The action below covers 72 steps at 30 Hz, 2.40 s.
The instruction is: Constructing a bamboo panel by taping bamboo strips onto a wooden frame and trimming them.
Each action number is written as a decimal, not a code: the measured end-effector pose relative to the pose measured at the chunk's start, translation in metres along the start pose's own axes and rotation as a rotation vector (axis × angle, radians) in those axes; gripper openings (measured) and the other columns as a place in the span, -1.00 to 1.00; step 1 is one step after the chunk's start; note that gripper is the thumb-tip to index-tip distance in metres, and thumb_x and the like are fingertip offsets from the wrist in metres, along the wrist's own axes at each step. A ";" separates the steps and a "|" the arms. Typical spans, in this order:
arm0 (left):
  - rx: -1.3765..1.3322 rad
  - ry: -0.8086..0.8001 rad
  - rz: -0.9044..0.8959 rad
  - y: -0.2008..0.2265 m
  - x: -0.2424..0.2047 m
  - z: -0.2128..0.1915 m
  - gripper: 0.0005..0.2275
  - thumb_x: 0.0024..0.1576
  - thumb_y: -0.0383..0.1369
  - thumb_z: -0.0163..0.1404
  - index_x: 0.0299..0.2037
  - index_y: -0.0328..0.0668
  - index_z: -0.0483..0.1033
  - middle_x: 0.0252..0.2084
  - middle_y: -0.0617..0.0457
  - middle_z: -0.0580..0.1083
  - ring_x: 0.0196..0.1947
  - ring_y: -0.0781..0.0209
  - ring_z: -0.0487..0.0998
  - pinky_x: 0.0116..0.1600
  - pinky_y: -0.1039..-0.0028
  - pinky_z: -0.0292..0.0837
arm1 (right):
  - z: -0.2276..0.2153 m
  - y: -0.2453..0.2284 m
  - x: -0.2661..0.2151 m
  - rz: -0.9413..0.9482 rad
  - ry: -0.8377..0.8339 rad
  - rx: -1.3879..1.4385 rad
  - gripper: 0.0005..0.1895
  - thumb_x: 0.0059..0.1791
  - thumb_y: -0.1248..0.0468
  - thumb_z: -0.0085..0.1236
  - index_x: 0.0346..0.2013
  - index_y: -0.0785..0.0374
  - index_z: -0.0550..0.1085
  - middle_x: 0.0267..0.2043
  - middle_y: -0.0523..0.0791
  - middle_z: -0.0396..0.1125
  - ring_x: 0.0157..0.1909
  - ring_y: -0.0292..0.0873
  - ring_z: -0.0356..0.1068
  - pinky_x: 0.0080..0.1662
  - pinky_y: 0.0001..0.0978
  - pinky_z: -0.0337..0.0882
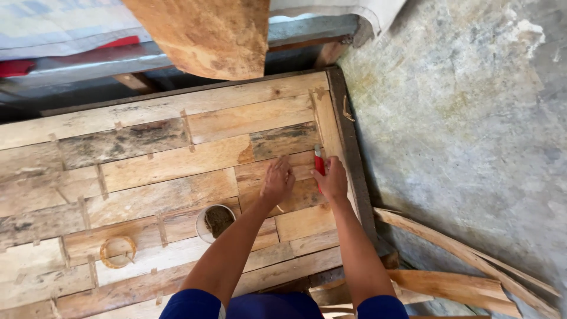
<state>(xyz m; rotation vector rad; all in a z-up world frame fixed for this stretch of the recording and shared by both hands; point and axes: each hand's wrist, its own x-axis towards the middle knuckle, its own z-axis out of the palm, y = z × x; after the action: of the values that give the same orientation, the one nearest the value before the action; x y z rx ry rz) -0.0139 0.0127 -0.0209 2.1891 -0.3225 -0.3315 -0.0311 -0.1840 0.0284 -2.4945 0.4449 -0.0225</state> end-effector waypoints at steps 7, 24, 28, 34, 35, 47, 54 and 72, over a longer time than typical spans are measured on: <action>-0.505 0.032 -0.259 0.031 -0.047 -0.053 -0.82 0.32 -0.30 -0.06 -0.16 -0.30 0.34 -0.27 -0.10 0.57 -0.25 0.13 0.62 -0.12 0.28 0.51 | 0.009 -0.012 -0.010 0.187 -0.123 -0.004 -0.53 -0.08 0.19 0.37 -0.07 0.23 0.28 -0.11 0.03 0.39 -0.12 0.08 0.49 -0.15 -0.03 0.48; -0.895 0.431 -0.497 -0.036 -0.130 -0.150 -0.80 0.27 -0.38 0.03 -0.06 -0.43 0.40 -0.30 -0.04 0.60 -0.40 0.33 0.56 -0.30 0.55 0.45 | 0.141 -0.209 -0.043 -0.294 -0.434 0.223 -0.68 -0.06 0.29 0.28 -0.19 0.22 0.28 -0.29 0.00 0.40 -0.32 0.00 0.43 -0.29 -0.10 0.39; -0.900 0.471 -0.494 -0.047 -0.136 -0.167 -0.82 0.27 -0.36 0.03 -0.10 -0.36 0.41 -0.32 -0.02 0.59 -0.40 0.37 0.58 -0.27 0.60 0.50 | 0.155 -0.234 -0.047 -0.435 -0.383 0.260 -0.60 -0.15 0.33 0.35 -0.23 0.27 0.26 -0.29 0.05 0.34 -0.26 0.10 0.38 -0.22 -0.05 0.35; -0.833 0.464 -0.588 -0.048 -0.140 -0.191 -0.80 0.25 -0.33 0.05 -0.10 -0.35 0.45 -0.39 -0.02 0.58 -0.53 0.38 0.54 -0.40 0.59 0.46 | 0.181 -0.230 -0.045 -0.474 -0.398 0.140 -0.65 -0.11 0.41 0.27 -0.20 0.28 0.25 -0.18 0.05 0.31 -0.12 0.11 0.37 -0.10 -0.07 0.36; -0.816 0.453 -0.592 -0.046 -0.140 -0.194 -0.79 0.25 -0.32 0.05 -0.10 -0.34 0.45 -0.39 -0.02 0.58 -0.53 0.38 0.54 -0.41 0.58 0.45 | 0.172 -0.237 -0.046 -0.464 -0.399 0.129 -0.64 -0.12 0.38 0.28 -0.19 0.29 0.26 -0.18 0.05 0.32 -0.12 0.10 0.37 -0.10 -0.08 0.36; -0.781 0.439 -0.486 -0.047 -0.149 -0.179 -0.80 0.24 -0.32 0.07 -0.12 -0.36 0.51 -0.42 -0.01 0.58 -0.60 0.41 0.47 -0.49 0.58 0.37 | 0.119 -0.193 -0.096 -0.079 -0.595 0.671 -0.73 0.12 0.20 0.07 0.02 0.32 0.51 -0.25 -0.17 0.47 -0.26 -0.36 0.42 -0.20 -0.50 0.44; -0.706 0.335 -0.472 -0.026 -0.172 -0.180 -0.79 0.24 -0.32 0.04 -0.11 -0.35 0.60 -0.40 0.01 0.62 -0.59 0.40 0.50 -0.48 0.57 0.39 | 0.123 -0.161 -0.129 0.067 -0.722 0.882 -0.83 0.09 0.26 0.17 -0.16 0.34 0.50 -0.32 -0.20 0.46 -0.35 -0.44 0.33 -0.33 -0.56 0.29; -0.416 0.173 -0.546 -0.054 -0.236 -0.153 -0.80 0.20 -0.31 0.08 -0.17 -0.33 0.61 -0.39 0.01 0.63 -0.51 0.28 0.64 -0.35 0.48 0.53 | 0.143 -0.128 -0.152 0.055 -0.352 0.763 -0.83 -0.01 0.35 0.27 -0.28 0.33 0.41 -0.39 -0.15 0.43 -0.38 -0.37 0.36 -0.34 -0.48 0.38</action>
<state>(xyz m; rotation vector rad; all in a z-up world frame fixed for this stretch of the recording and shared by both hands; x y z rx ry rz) -0.1743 0.2379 0.0531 1.8406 0.4181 -0.4553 -0.1186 0.0423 -0.0042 -1.6888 0.2815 0.2245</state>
